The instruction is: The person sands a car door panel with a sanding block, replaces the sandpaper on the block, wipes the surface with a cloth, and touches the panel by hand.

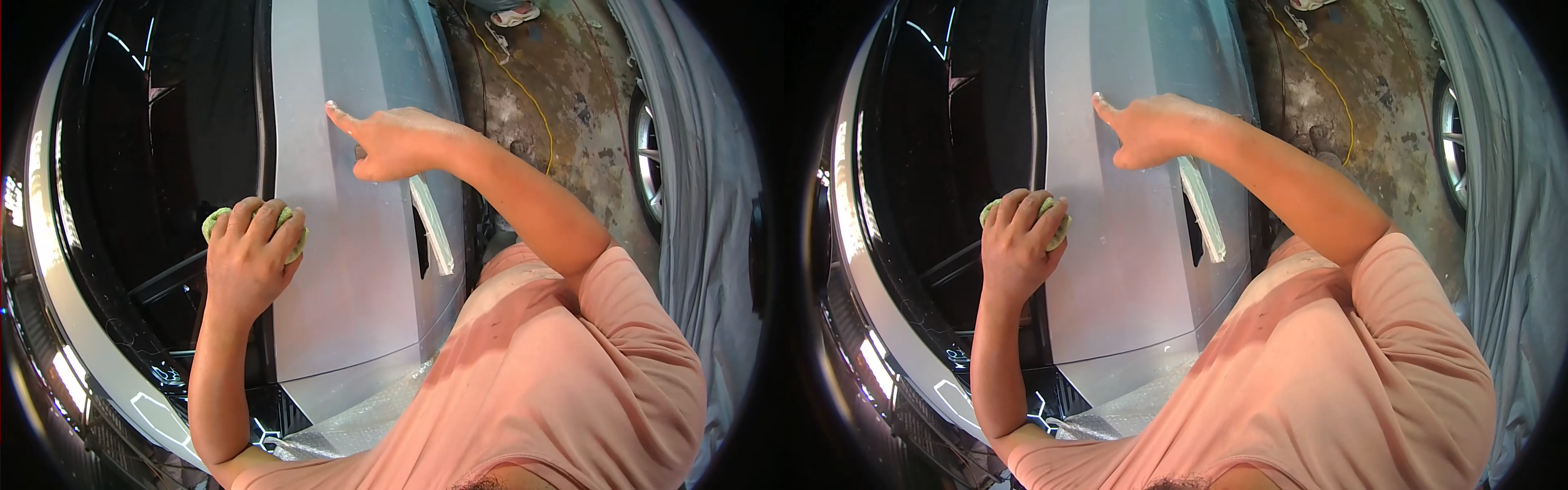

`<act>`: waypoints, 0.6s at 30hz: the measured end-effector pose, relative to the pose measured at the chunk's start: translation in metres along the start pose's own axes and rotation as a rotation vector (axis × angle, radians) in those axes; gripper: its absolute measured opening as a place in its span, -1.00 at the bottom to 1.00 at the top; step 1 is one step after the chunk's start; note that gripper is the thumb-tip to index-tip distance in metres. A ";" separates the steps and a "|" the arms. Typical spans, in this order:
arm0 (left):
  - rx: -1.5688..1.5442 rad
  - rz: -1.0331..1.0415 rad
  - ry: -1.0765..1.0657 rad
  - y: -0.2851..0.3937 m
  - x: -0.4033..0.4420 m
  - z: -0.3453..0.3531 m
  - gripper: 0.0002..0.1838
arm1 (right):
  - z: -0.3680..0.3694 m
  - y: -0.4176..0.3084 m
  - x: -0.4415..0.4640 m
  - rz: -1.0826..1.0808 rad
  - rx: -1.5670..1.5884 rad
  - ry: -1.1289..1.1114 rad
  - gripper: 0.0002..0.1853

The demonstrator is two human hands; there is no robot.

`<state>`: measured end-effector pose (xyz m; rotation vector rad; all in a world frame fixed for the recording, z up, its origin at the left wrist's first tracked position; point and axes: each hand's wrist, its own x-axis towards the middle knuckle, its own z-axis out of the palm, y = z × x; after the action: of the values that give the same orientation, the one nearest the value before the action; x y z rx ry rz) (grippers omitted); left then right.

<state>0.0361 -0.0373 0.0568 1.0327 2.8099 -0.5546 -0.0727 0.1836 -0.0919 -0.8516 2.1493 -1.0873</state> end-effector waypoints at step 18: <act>0.015 -0.001 -0.006 0.000 -0.001 0.001 -0.49 | 0.023 -0.006 -0.014 -0.048 -0.060 -0.066 0.06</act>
<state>0.0366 -0.0383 0.0562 1.0306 2.8054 -0.5793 -0.0457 0.1803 -0.0950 -0.9579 2.1264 -1.0086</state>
